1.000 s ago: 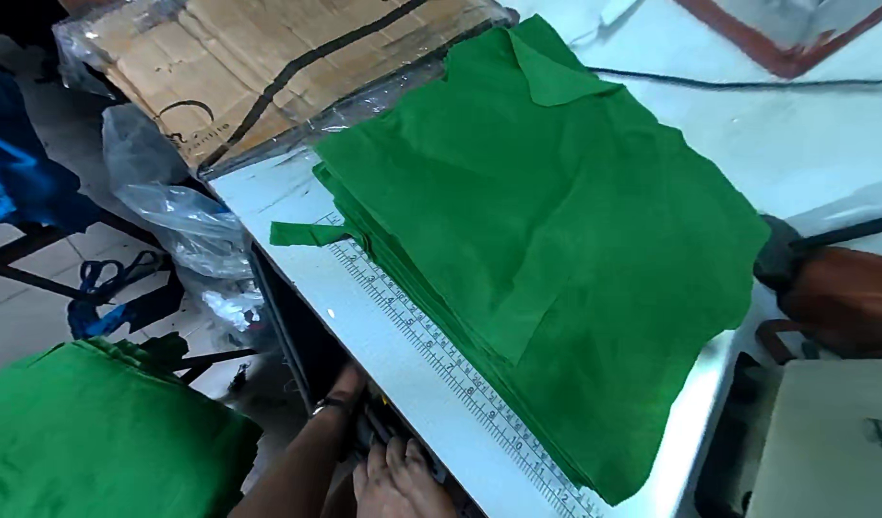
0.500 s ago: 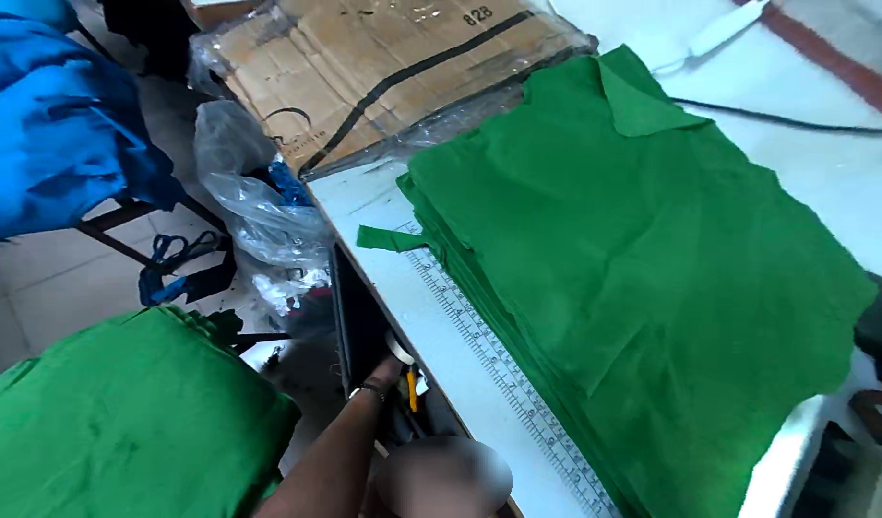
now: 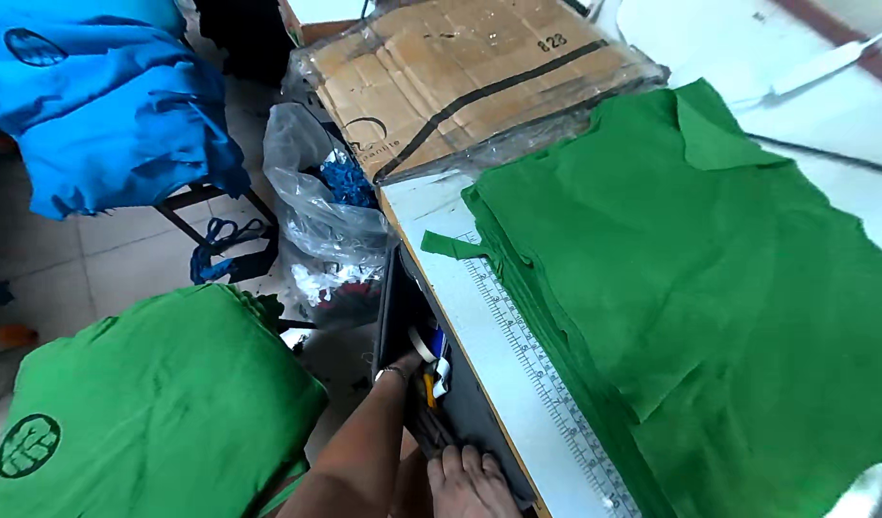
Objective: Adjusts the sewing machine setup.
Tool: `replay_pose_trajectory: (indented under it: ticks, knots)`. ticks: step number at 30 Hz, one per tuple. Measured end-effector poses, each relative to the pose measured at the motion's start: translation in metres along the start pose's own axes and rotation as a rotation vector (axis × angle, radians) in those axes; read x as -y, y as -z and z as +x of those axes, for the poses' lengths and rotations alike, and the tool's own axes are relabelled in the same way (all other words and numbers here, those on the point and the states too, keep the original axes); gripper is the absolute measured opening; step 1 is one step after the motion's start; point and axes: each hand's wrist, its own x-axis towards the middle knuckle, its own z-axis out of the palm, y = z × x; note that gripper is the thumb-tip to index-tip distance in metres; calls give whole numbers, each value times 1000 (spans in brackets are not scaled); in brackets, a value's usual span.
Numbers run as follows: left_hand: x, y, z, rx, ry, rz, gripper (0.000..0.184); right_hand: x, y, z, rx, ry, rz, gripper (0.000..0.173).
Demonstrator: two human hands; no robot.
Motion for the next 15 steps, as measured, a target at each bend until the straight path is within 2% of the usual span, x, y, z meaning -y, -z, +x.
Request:
replay_pose_trajectory:
  ticks: [5, 7, 11, 15]
  knots:
    - [0, 2, -12, 14, -147, 17, 37, -1, 4, 0, 41, 6, 28, 32]
    - [-3, 0, -14, 5, -135, 17, 36, -1, 4, 0, 34, 13, 31, 31]
    - [-12, 7, -22, 67, -139, 197, 36, -2, 6, -1, 54, 29, 38, 32]
    - [-16, 9, -28, 73, -105, 203, 38, -2, 7, -1, 56, 27, 33, 31]
